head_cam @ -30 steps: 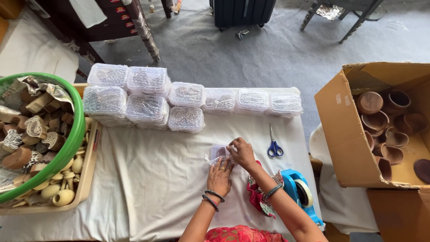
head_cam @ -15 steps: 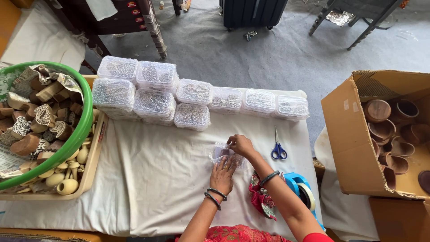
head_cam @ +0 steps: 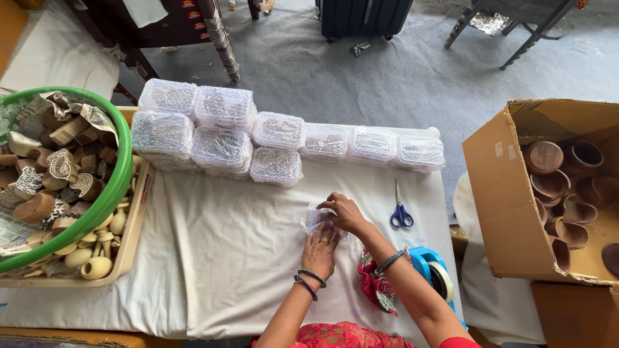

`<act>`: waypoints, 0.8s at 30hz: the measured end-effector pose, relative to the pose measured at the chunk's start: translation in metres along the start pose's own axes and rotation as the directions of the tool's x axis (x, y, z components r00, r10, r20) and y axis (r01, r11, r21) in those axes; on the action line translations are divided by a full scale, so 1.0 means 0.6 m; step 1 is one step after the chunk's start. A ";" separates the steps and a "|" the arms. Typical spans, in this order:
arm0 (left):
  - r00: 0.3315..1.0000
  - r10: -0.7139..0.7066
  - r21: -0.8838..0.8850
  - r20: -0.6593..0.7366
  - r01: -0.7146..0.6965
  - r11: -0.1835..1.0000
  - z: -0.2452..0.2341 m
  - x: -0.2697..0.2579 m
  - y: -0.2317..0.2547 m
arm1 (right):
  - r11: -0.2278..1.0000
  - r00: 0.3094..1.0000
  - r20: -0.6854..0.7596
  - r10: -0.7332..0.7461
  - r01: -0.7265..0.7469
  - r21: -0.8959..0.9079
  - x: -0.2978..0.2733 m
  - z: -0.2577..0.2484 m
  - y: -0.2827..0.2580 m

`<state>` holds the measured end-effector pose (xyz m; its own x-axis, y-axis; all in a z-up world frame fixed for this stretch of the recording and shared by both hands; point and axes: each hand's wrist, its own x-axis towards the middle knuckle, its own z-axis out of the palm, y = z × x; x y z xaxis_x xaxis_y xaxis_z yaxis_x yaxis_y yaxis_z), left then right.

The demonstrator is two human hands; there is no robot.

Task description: The person wraps small plastic containers with bubble wrap and secures them with clear packing tape. They place the wrapped containers on a table alongside other wrapped items. The person uses scissors to cut the bubble wrap and a tape dispenser to apply tape.

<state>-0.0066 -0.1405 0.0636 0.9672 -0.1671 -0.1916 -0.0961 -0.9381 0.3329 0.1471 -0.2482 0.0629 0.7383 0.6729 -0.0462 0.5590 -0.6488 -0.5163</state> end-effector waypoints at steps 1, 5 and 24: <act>1.000 -0.002 0.000 -0.001 0.002 1.000 0.002 0.001 -0.001 | 1.000 1.000 0.001 -0.002 0.002 0.000 0.002 -0.004 -0.002; 1.000 -0.001 -0.016 -0.003 0.001 1.000 0.006 0.001 -0.003 | 1.000 0.994 0.110 0.015 -0.013 -0.021 0.012 -0.015 0.005; 1.000 -0.019 0.145 0.012 0.017 0.989 0.080 0.009 -0.012 | 0.997 0.972 -0.220 0.077 -0.079 -0.001 -0.090 0.033 -0.098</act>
<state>-0.0118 -0.1495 0.0159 0.9659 -0.1530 -0.2087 -0.1128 -0.9748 0.1926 0.0669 -0.2391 0.0789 0.8441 0.5260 0.1035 0.4990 -0.7004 -0.5102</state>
